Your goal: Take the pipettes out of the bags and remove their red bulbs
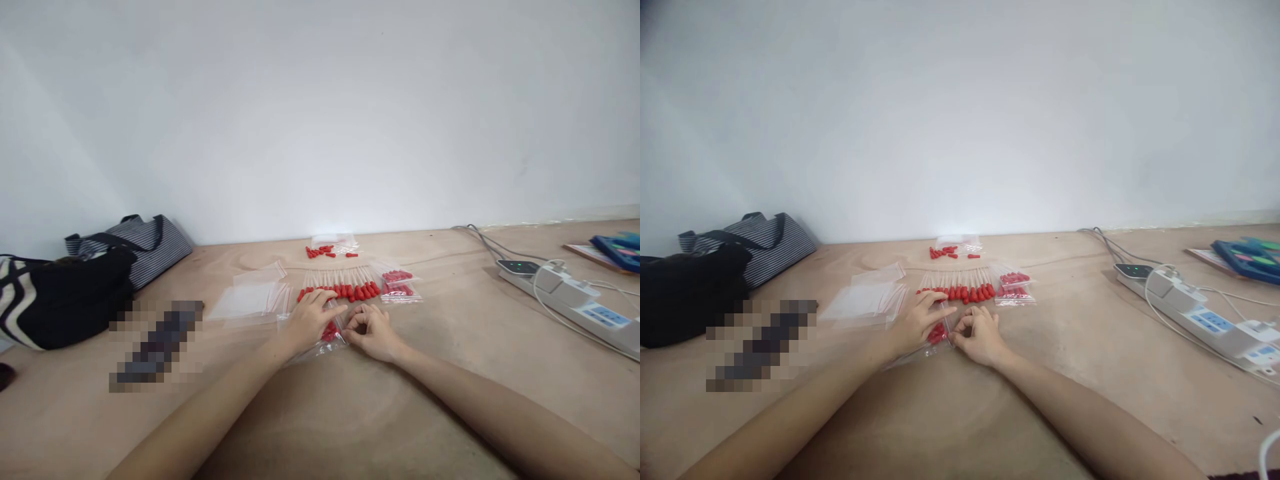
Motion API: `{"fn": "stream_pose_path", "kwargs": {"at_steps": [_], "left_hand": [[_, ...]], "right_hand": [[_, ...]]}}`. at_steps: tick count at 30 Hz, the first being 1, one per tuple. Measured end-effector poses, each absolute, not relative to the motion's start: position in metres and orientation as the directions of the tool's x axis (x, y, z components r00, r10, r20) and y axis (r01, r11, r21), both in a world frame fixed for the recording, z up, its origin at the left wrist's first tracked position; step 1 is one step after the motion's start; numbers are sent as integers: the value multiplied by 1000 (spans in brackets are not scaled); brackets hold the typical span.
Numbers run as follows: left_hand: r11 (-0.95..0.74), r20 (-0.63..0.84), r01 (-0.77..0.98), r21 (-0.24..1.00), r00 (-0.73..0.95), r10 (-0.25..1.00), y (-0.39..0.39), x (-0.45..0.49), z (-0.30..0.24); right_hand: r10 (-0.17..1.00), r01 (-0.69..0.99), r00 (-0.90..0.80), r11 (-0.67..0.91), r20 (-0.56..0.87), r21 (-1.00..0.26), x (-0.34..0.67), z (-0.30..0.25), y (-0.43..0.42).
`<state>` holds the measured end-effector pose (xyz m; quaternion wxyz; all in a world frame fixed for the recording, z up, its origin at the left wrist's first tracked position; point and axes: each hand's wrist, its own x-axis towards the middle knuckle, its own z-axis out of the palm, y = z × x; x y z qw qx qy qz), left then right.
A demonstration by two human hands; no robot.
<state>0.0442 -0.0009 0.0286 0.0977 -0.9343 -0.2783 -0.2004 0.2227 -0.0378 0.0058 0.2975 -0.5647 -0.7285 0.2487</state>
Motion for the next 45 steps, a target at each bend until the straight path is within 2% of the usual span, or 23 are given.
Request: {"fn": "stream_pose_path", "kwargs": {"at_steps": [4,8,11,14,17,21,30,40,45], "left_hand": [[-898,359,420,-129,864,353,18,48,34],[-922,352,350,-166,895,276,24,49,32],[-925,417,337,-177,877,240,22,47,27],[-930,491,335,-149,841,225,19,44,22],[-932,550,341,-120,805,223,17,43,18],[-930,572,346,-121,790,219,17,43,13],[-926,586,364,-101,774,241,14,43,13],[-939,560,343,-18,781,275,12,40,14],[-933,538,357,36,780,319,8,45,20]], "right_hand": [[949,648,-223,316,223,-693,222,5,-43],[910,665,-263,412,320,-623,225,4,-45],[829,684,-308,534,467,-496,232,3,-42],[685,665,-386,671,618,-328,239,1,-36],[540,613,-478,770,693,-176,240,-1,-32],[448,606,-536,795,715,-44,237,-4,-31],[368,600,-610,793,702,105,236,1,-31],[421,624,-623,776,659,94,237,-2,-30],[376,604,-627,788,682,121,235,0,-32]]}}
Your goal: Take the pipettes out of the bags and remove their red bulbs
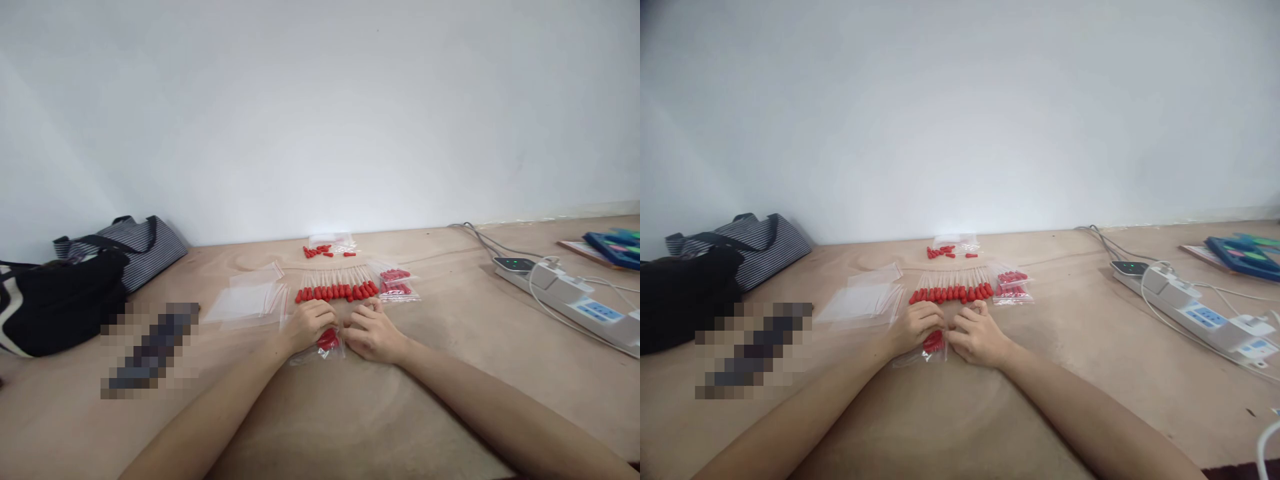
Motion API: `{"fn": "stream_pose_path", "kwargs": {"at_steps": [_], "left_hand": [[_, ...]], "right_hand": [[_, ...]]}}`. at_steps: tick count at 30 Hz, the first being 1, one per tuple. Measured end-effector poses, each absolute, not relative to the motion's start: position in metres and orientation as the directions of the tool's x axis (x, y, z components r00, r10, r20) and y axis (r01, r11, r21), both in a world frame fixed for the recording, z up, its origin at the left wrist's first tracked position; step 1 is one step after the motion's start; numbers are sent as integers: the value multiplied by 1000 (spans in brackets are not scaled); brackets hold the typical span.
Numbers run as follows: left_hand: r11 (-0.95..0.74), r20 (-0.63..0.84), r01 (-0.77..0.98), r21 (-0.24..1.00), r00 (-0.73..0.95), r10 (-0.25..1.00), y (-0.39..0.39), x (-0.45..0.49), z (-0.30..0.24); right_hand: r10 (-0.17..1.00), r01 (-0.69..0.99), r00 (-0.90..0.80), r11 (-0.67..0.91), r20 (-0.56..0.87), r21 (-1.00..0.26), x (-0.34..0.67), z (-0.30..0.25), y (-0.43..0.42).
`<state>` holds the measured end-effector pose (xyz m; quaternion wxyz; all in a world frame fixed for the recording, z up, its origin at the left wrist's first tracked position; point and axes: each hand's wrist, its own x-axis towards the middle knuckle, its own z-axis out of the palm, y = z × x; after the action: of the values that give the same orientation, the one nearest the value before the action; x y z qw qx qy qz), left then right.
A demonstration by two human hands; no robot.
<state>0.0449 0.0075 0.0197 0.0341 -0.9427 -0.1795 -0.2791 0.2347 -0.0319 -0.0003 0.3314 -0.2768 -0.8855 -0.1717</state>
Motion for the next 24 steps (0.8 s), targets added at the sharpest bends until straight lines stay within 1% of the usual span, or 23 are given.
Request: {"fn": "stream_pose_path", "kwargs": {"at_steps": [6,13,18,24], "left_hand": [[-941,465,327,88,822,329,7,47,22],[-943,495,304,134,804,330,9,46,18],[-940,488,294,171,804,340,8,47,18],[-950,556,242,197,771,311,11,48,16]], "right_hand": [[388,609,-632,784,671,120,234,-3,-31],[399,592,-598,805,695,47,233,-1,-31],[333,580,-596,808,730,105,233,1,-33],[351,642,-560,756,750,125,235,-1,-32]]}}
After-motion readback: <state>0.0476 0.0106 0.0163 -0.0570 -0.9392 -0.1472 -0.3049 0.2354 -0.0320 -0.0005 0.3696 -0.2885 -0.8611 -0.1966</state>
